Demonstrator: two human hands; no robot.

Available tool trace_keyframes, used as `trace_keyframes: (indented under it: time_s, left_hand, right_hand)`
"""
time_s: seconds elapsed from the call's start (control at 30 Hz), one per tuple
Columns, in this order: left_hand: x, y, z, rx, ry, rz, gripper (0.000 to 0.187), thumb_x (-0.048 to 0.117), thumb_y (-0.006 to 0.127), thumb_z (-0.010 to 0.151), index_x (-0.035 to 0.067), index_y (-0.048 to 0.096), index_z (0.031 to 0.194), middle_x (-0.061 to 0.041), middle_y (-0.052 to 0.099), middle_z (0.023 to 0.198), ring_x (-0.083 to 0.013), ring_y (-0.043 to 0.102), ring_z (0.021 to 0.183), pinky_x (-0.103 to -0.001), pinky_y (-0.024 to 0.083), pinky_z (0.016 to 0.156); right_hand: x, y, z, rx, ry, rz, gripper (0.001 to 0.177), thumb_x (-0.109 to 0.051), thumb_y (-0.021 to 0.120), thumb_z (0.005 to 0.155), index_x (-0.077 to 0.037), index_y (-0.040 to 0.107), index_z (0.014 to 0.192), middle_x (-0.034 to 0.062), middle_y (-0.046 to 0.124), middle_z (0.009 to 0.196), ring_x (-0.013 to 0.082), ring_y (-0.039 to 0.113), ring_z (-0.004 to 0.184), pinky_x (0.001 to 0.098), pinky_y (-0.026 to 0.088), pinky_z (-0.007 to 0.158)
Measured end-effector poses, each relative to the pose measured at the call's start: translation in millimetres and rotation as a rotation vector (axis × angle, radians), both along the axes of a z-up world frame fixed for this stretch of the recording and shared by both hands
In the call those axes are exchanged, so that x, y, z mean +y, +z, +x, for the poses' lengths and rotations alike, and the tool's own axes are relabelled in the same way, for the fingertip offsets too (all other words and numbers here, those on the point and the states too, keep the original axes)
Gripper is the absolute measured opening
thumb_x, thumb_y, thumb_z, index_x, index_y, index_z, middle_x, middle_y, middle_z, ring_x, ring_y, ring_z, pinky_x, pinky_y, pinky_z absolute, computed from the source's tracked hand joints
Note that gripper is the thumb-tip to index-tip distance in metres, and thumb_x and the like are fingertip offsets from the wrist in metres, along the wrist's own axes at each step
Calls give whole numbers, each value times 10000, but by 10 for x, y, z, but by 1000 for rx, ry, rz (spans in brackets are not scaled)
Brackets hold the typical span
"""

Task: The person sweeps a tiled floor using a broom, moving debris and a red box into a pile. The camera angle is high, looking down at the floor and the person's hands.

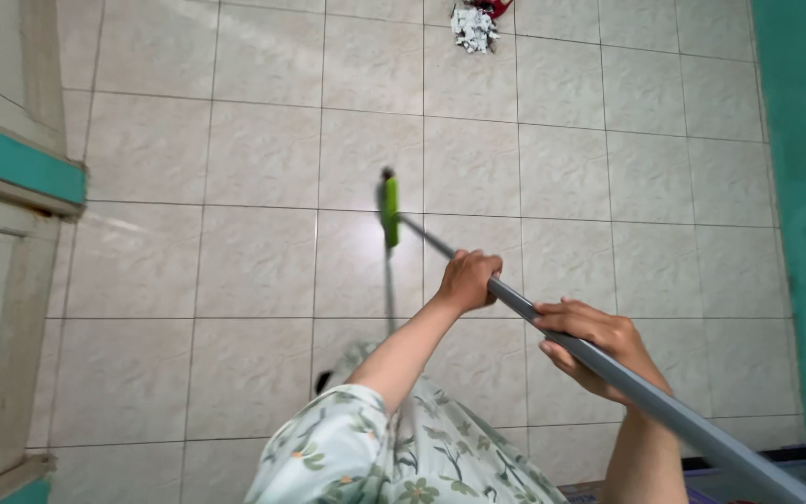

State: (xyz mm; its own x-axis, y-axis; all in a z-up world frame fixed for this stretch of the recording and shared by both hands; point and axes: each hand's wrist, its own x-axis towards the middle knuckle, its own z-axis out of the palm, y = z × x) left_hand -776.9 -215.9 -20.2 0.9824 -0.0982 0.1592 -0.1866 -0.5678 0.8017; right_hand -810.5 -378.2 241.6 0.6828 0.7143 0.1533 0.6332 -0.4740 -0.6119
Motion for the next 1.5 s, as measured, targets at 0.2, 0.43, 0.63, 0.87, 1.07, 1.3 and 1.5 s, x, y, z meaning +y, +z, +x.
trace_keyframes:
  time_s: [0.2, 0.43, 0.63, 0.87, 1.07, 1.3, 1.5]
  left_hand:
    - [723, -444, -1182, 184, -106, 190, 130, 152, 708, 670, 110, 681, 790, -171, 690, 735, -401, 675, 768, -515, 510, 779]
    - [1954, -1044, -2917, 793, 64, 428, 175, 173, 702, 813, 92, 650, 959, -163, 739, 953, -373, 684, 1006, -522, 524, 869]
    - [2045, -959, -3170, 920, 108, 532, 162, 217, 682, 878, 177, 673, 1035, -67, 667, 1141, -307, 611, 1163, -504, 519, 918]
    - [1185, -1120, -1898, 738, 47, 480, 175, 151, 667, 871, 208, 687, 1035, -54, 621, 1156, -292, 581, 1189, -546, 488, 921]
    - [-459, -1278, 21, 257, -12, 293, 297, 86, 735, 738, 212, 652, 994, -25, 637, 1008, -287, 631, 1039, -576, 460, 787]
    - [-1267, -765, 1862, 139, 50, 139, 131, 78, 655, 806, 156, 626, 907, -43, 703, 936, -302, 646, 1021, -512, 443, 783]
    - [-735, -53, 2187, 192, -12, 187, 179, 80, 713, 707, 130, 660, 871, -80, 703, 817, -299, 660, 962, -489, 403, 838]
  right_hand:
    - [-19, -716, -449, 428, -2, 160, 226, -172, 736, 873, -2, 765, 1019, 154, 800, 1068, 247, 805, 964, 361, 670, 796]
    - [1166, -2160, -1459, 871, 112, 112, 336, -270, 704, 922, -10, 762, 1127, 161, 790, 1131, 241, 771, 966, 361, 610, 857]
    - [1481, -2365, -1594, 831, 309, 139, 319, -131, 677, 831, 3, 766, 1105, 204, 765, 1163, 268, 764, 1003, 346, 610, 894]
    - [527, -2167, -499, 728, 236, 58, 315, -178, 678, 833, -31, 756, 1100, 167, 768, 1170, 259, 792, 877, 342, 641, 790]
    - [-1031, -1414, 969, 480, 117, 54, 334, -156, 688, 810, -29, 755, 1110, 201, 755, 1188, 318, 767, 1026, 431, 616, 873]
    - [-1310, -606, 1898, 165, -37, -234, 281, -160, 723, 811, -57, 751, 1071, 109, 789, 1117, 304, 749, 1054, 536, 461, 1103]
    - [-1290, -418, 2440, 127, 62, 60, 245, -135, 729, 834, -55, 757, 1063, 108, 787, 1138, 288, 763, 1070, 492, 515, 1076]
